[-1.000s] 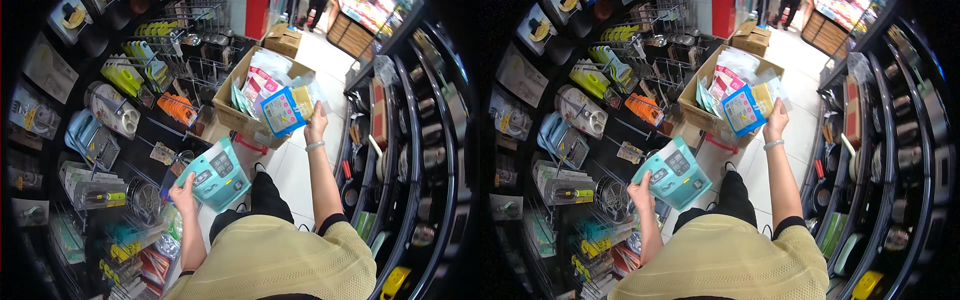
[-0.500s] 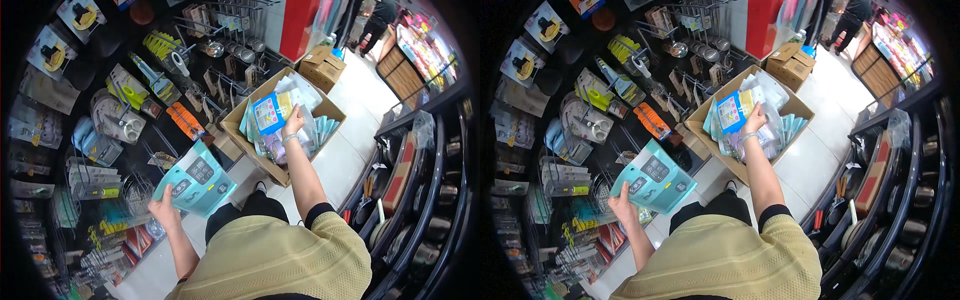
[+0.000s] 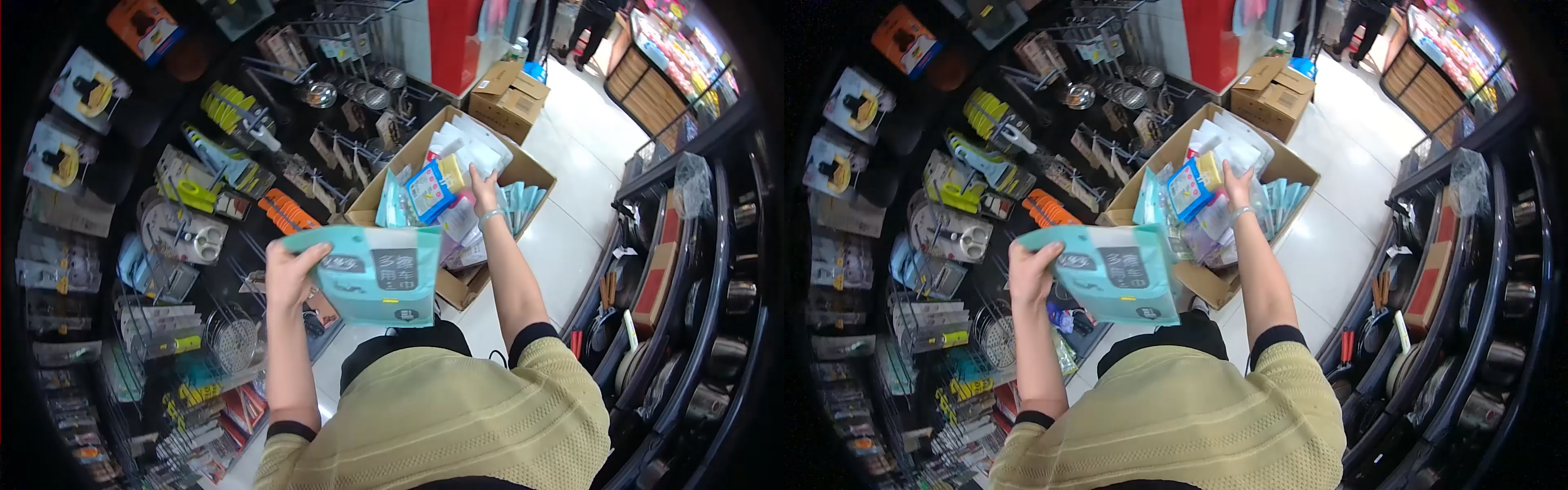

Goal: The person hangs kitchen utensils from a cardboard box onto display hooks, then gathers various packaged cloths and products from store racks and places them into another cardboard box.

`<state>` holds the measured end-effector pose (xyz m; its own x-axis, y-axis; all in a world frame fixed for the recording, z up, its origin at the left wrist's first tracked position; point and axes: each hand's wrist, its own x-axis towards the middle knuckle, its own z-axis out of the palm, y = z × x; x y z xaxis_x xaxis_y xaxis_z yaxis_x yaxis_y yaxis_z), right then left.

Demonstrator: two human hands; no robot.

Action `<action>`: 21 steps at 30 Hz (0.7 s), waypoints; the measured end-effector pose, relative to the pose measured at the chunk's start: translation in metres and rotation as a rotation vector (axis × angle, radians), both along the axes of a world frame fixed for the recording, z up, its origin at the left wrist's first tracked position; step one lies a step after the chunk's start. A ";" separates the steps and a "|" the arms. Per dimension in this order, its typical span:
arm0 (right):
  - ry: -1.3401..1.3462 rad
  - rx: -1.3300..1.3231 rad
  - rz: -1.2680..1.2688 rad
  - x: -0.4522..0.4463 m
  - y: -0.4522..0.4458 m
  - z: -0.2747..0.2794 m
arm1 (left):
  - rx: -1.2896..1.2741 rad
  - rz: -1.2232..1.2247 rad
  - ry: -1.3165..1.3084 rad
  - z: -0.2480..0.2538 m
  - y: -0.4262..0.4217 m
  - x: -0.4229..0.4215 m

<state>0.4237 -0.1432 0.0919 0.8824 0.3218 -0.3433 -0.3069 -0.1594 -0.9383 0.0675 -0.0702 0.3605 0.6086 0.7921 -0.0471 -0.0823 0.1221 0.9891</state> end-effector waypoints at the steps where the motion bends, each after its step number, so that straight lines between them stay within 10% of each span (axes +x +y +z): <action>1: -0.199 -0.066 -0.033 -0.005 -0.008 0.021 | -0.034 -0.107 0.011 -0.002 0.008 0.021; 5: 0.169 0.625 0.660 -0.033 -0.075 0.074 | -0.100 -0.471 0.090 -0.030 0.031 0.104; 11: 0.441 0.756 0.093 -0.100 -0.095 0.028 | -0.225 -0.666 0.301 -0.128 0.054 0.227; 14: -0.088 0.156 -0.417 -0.118 -0.099 -0.013 | -0.083 -0.589 0.448 -0.206 0.061 0.260; 17: -0.543 -0.121 0.062 -0.140 -0.115 0.042 | 0.136 -0.473 0.483 -0.276 0.070 0.287; 21: -0.532 -0.034 1.024 -0.138 -0.094 0.017 | 0.251 -0.618 0.448 -0.249 0.060 0.284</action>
<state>0.2855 -0.2371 0.1086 0.2491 0.9680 -0.0289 0.4137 -0.1333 -0.9006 0.3512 -0.0100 0.1113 0.9060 0.3371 -0.2560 0.3387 -0.2149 0.9160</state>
